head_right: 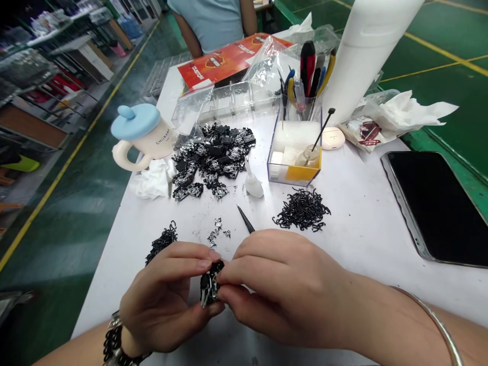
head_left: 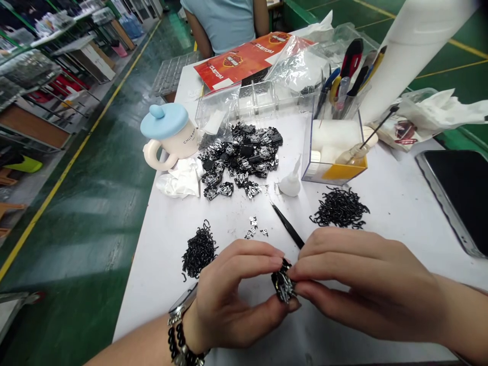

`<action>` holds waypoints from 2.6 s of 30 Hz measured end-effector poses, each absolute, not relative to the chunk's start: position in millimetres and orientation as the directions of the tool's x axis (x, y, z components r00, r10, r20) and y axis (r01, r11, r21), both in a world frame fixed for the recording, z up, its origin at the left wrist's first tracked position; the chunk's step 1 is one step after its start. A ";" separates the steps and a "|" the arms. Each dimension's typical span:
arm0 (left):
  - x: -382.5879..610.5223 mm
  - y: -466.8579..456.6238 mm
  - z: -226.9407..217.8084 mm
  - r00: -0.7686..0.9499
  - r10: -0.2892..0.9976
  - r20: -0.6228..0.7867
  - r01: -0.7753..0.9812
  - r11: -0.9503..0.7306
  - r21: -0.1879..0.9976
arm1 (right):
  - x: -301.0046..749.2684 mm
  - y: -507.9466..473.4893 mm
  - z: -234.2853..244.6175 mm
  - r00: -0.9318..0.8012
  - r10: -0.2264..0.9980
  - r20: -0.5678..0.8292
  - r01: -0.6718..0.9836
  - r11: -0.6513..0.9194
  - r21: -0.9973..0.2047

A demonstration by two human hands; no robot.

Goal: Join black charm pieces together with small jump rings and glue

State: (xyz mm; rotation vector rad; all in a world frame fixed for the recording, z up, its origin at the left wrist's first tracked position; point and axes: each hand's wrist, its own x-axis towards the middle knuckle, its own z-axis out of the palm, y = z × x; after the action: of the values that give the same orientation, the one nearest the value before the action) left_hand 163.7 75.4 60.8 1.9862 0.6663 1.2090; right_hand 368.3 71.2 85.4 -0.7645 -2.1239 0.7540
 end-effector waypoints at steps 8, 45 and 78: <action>165.6 78.7 64.6 0.489 0.687 0.538 0.108 -0.659 0.744 | 372.7 70.3 84.8 -0.602 0.698 0.388 0.397 0.684 -0.612; 167.2 77.0 64.6 0.453 0.715 0.532 0.087 -0.630 0.772 | 371.0 63.7 80.6 -0.564 0.726 0.395 0.465 0.674 -0.574; 169.7 73.0 67.9 0.429 0.747 0.508 0.114 -0.603 0.790 | 372.1 53.9 86.6 -0.578 0.582 0.573 0.508 0.805 -0.305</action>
State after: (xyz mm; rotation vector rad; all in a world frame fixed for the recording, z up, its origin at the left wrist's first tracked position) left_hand 169.7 73.0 67.9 1.9984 0.7238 1.1811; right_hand 372.1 53.9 86.6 -0.7995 -2.3059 0.1395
